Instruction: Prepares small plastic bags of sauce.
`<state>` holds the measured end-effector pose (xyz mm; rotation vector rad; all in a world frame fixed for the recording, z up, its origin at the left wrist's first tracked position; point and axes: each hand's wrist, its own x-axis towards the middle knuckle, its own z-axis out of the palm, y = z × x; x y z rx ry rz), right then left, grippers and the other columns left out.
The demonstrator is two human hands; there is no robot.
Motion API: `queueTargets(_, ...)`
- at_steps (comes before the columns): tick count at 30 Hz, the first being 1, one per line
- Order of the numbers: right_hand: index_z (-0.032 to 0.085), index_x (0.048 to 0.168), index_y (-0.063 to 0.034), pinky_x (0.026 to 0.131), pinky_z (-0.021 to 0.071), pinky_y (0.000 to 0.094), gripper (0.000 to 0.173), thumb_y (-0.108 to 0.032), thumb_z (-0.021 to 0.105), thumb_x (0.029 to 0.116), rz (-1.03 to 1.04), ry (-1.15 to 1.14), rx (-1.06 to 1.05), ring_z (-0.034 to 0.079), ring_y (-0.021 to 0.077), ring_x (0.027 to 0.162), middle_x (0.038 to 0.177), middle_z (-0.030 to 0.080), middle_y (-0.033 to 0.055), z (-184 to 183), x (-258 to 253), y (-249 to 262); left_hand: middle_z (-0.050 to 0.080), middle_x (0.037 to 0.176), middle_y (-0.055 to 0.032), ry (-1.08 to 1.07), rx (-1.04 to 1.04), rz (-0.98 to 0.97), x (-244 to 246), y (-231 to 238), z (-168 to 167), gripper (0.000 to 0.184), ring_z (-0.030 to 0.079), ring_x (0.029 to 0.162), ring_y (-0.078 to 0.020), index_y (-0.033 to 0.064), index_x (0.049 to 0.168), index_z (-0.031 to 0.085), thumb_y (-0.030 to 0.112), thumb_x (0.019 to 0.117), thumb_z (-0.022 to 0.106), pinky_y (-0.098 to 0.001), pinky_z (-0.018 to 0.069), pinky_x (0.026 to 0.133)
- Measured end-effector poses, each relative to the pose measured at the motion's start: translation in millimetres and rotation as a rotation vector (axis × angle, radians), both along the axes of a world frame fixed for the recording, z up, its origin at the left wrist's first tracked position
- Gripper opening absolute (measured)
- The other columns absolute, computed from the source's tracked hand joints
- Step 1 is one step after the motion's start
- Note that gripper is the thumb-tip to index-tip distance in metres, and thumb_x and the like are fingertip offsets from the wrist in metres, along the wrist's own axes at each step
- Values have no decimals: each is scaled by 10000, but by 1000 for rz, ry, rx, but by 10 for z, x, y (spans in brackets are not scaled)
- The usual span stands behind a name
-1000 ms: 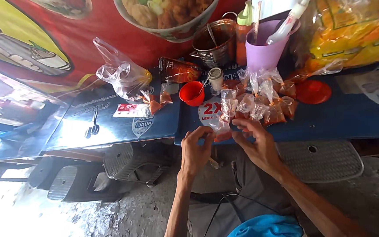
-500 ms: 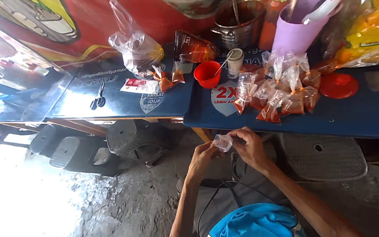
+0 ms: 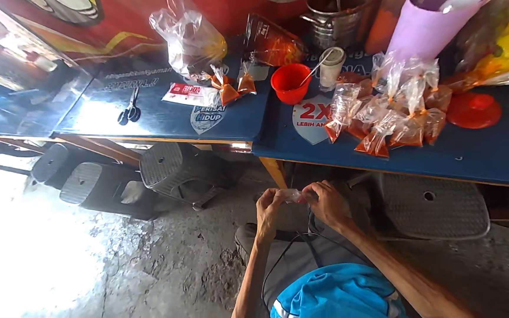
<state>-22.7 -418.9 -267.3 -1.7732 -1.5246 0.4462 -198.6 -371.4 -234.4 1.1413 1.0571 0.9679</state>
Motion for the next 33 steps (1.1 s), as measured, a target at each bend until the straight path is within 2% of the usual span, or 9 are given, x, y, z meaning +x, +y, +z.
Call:
queueTargets(12,760,1025,-56,941,506,475,200,-190,619,978,-15,29,-144,670,322,1005,981,738,132,-384,-61,-45,642,730,-30,12,-171,128,-159,52,48,202,639,655,-105,-1,908,602,20,1049,458,-265,572,674)
queueTargets(14,741,1114,-38,970,490,483,248,-207,636,965,74,78,-172,651,340,1070,1073,732,153,-319,-26,-38,643,730,-33,19,-193,85,-162,65,87,197,642,653,-110,-3,910,608,22,1050,471,-268,577,674)
queueTargets(16,628,1356,-35,984,511,464,520,-318,709,928,263,181,-190,619,325,1181,1296,666,163,-138,8,-6,659,733,-45,12,-202,29,-160,75,133,195,656,658,-120,-19,917,622,22,1044,480,-276,586,679)
queueTargets(18,533,1472,-67,956,527,421,683,-393,746,910,424,216,-191,624,279,1176,1376,622,152,63,-28,77,675,738,-56,14,-220,-32,-130,79,166,183,666,662,-127,-33,932,638,23,1039,501,-280,590,679)
queueTargets(21,661,1303,-36,993,528,447,412,-204,701,929,459,223,-195,684,265,1104,1189,712,161,328,-99,259,707,808,-64,12,-127,-92,-155,104,190,159,691,732,-131,-37,993,665,34,1030,527,-296,599,731)
queueTargets(24,710,1178,-17,916,541,409,268,-165,640,966,441,268,-220,694,223,984,1061,729,151,555,-95,387,679,1173,-119,104,201,-249,-322,128,56,365,651,1077,-150,-78,1295,572,92,973,559,-335,537,961)
queueTargets(26,719,1148,-25,894,547,365,248,-179,655,966,444,328,-246,688,174,950,1036,728,126,650,-114,459,623,1320,-172,176,312,-332,-346,88,-45,522,594,1236,-164,-104,1369,520,167,943,653,-354,478,1082)
queueTargets(30,726,1108,-42,858,537,389,207,-171,690,951,462,290,-324,675,173,905,981,716,112,887,-146,536,722,1023,-102,322,483,-185,-158,-23,-211,239,638,1048,-147,-54,1083,710,118,945,616,-460,368,1083)
queueTargets(33,738,1049,-28,787,542,400,148,-122,707,938,448,207,-279,663,183,816,903,708,110,1083,-31,580,741,885,-69,443,610,-99,-82,-7,-249,185,675,929,-163,4,945,756,111,960,606,-516,345,1080)
